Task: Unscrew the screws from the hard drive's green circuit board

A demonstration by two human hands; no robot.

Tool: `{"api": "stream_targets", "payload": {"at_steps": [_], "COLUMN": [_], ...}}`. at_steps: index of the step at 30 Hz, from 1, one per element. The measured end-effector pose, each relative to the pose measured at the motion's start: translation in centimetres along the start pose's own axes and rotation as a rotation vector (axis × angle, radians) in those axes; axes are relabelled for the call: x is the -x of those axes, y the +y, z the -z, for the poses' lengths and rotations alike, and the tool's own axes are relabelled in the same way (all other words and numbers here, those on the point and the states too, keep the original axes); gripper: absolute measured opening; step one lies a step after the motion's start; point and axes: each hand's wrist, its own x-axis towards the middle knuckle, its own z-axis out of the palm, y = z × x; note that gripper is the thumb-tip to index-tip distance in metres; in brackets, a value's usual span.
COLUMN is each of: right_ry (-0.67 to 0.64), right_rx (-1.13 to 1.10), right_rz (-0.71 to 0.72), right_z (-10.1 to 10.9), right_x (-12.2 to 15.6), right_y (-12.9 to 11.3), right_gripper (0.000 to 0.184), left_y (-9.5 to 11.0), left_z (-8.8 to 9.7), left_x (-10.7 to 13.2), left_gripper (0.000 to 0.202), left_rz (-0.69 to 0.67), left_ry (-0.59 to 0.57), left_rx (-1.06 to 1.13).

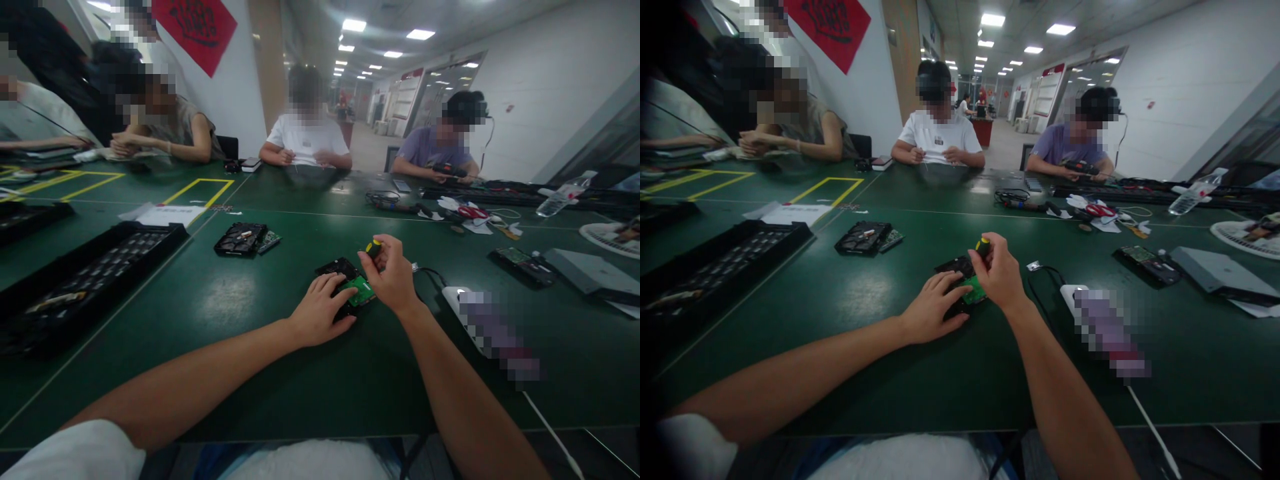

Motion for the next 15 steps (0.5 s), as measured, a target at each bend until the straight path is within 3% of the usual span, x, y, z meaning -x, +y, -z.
{"api": "stream_targets", "payload": {"at_steps": [6, 11, 15], "right_ry": [0.034, 0.12, 0.135], "right_rx": [-0.017, -0.033, -0.029], "right_rz": [-0.003, 0.028, 0.04], "right_z": [-0.18, -0.42, -0.24], "right_x": [-0.09, -0.02, -0.03], "right_y": [0.38, 0.93, 0.84], "right_gripper": [0.045, 0.046, 0.045], "left_y": [0.19, 0.04, -0.68], "left_z": [-0.19, -0.7, 0.17], "left_x": [-0.57, -0.61, -0.32], "left_gripper": [0.069, 0.051, 0.048], "left_rz": [-0.008, -0.033, -0.13], "left_ry": [-0.005, 0.016, -0.002], "left_rx": [-0.024, -0.06, -0.092]}}
